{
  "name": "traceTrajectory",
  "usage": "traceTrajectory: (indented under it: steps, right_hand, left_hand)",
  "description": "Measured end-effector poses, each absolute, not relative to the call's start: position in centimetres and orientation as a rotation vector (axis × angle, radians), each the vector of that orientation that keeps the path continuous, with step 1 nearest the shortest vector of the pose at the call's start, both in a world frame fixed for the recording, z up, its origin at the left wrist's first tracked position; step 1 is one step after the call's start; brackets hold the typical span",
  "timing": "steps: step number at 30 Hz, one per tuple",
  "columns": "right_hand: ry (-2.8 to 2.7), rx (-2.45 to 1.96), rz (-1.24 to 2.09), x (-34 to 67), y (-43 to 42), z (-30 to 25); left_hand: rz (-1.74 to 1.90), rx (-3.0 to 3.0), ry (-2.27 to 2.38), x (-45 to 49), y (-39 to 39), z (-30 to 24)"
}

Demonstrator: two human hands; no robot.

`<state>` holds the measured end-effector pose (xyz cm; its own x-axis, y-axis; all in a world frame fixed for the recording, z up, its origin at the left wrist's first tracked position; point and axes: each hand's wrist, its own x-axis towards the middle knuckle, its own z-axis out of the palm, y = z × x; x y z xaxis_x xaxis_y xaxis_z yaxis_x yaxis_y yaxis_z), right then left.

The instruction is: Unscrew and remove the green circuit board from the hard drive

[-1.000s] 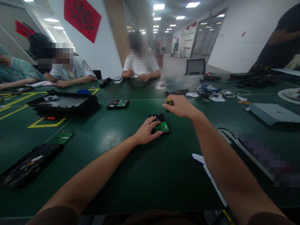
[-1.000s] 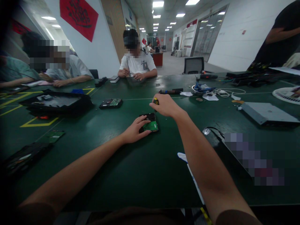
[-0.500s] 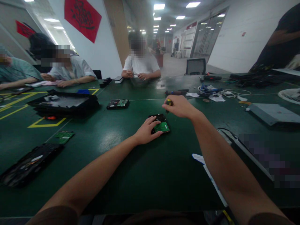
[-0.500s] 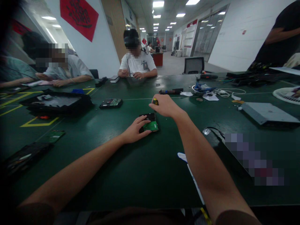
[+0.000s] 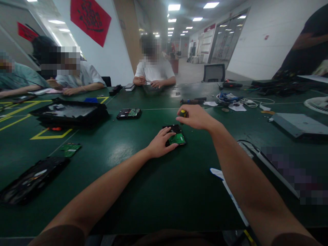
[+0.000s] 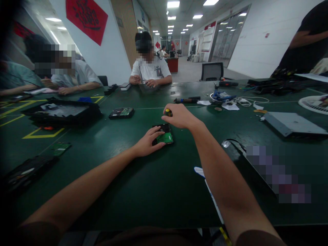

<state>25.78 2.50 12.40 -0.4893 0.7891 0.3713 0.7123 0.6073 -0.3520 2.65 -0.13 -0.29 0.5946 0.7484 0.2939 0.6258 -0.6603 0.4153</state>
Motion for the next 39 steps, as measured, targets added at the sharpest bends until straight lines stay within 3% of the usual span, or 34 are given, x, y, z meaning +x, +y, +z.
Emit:
traceTrajectory:
  steps: [14, 21, 30, 39]
  right_hand:
    - [-2.32, -1.165, 0.257, 25.83, 2.3, 12.59]
    - [-2.225, -1.228, 0.514, 25.53, 2.03, 12.88]
    - [-2.14, -1.292, 0.301, 25.64, 2.2, 13.19]
    - [-2.13, -1.234, 0.552, 25.69, 2.34, 12.8]
  left_hand:
    - [0.651, 2.575, 1.136, 2.67, 0.06, -0.56]
    - [0.656, 2.563, 1.136, 2.72, -0.08, -0.46]
    - [0.628, 2.554, 1.147, 2.64, 0.0, -0.39]
    - [0.644, 2.567, 1.14, 2.7, 0.06, -0.52]
